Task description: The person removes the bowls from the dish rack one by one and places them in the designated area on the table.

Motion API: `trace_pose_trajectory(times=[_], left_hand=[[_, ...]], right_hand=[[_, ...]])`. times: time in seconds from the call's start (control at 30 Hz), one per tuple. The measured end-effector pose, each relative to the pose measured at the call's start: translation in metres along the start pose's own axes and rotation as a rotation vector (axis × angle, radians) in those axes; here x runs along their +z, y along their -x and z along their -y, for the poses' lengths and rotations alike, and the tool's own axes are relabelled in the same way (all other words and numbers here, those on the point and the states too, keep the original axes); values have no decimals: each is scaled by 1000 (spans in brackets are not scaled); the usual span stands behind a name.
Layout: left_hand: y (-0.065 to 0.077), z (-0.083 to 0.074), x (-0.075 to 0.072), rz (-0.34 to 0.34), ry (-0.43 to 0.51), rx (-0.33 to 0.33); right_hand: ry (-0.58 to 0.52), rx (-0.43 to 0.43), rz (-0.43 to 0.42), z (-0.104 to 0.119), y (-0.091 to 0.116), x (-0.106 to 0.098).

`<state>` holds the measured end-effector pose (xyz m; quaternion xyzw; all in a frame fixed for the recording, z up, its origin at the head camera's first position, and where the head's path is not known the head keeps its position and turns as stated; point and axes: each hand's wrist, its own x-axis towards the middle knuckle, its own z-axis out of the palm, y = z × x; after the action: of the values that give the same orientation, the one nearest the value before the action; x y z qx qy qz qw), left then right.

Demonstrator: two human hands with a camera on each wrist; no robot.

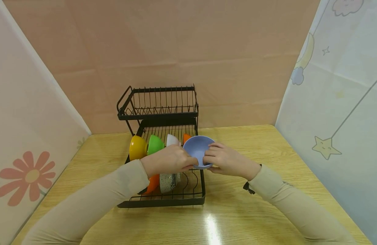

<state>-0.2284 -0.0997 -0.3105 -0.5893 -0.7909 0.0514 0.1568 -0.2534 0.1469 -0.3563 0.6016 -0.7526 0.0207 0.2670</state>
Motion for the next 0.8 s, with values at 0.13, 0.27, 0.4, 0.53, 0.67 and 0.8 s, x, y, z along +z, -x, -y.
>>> trace_pose_trajectory(times=[0.13,0.27,0.4,0.53,0.67,0.8], left_hand=[[-1,-1,0,-3,4,1],[-1,-1,0,0,20,1],[-1,0,-1,-15,30,12],[0,6,-7,-43,89,-9],[4,18,-20,-35,213,-148],[9,34,-30,95,336,-365]], right_hand=[[10,-16,-22,0,1,1],[24,-25,-29,0,2,1],[30,-30,-36,2,3,1],[33,-33,-47,3,5,0],[42,-34,-64,3,6,0],[30,-31,-80,2,9,0]])
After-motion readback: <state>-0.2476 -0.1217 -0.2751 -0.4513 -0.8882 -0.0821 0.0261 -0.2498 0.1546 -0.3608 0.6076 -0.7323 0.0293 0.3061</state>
